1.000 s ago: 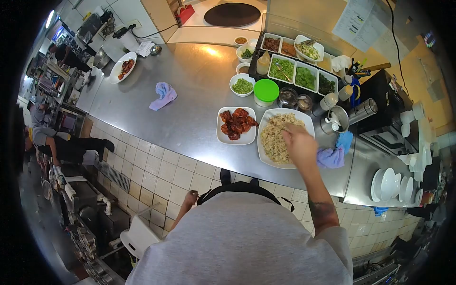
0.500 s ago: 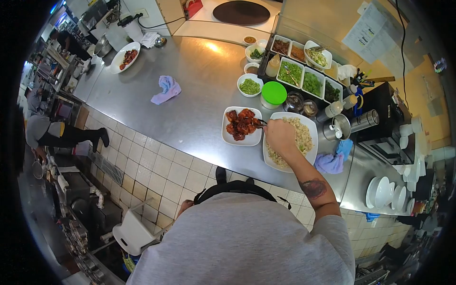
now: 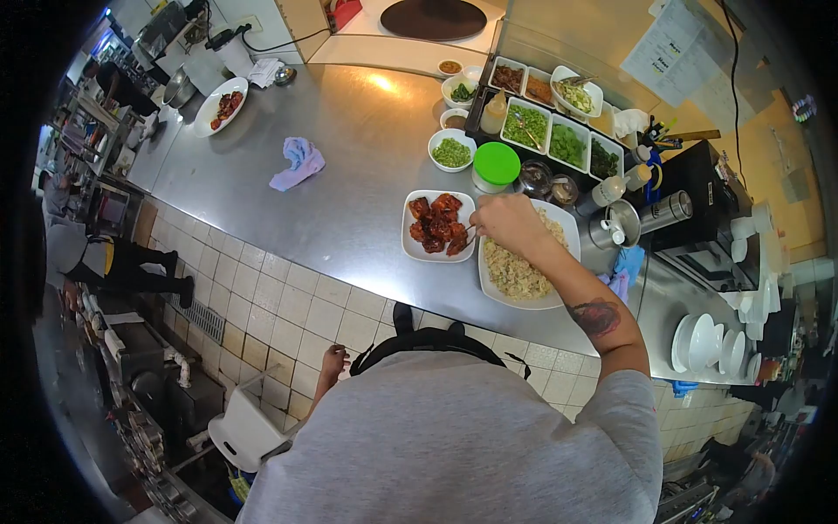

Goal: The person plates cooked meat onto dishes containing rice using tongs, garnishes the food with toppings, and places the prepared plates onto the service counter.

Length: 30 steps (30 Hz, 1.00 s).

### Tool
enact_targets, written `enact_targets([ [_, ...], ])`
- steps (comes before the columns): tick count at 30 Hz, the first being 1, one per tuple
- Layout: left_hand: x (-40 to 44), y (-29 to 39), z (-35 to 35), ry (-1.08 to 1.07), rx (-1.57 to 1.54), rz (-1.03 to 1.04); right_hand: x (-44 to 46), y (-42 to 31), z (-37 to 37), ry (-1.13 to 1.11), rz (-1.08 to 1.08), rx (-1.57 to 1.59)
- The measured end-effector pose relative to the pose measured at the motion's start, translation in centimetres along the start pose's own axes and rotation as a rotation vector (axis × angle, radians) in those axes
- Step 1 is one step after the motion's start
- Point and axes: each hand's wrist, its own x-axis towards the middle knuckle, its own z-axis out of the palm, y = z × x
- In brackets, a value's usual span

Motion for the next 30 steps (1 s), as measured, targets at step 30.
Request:
enact_targets([
  [30,-1.2,-2.2,-0.2,-0.073,0.180,0.022,0.1,-0.3,5.4,0.256,0.351,0.048],
])
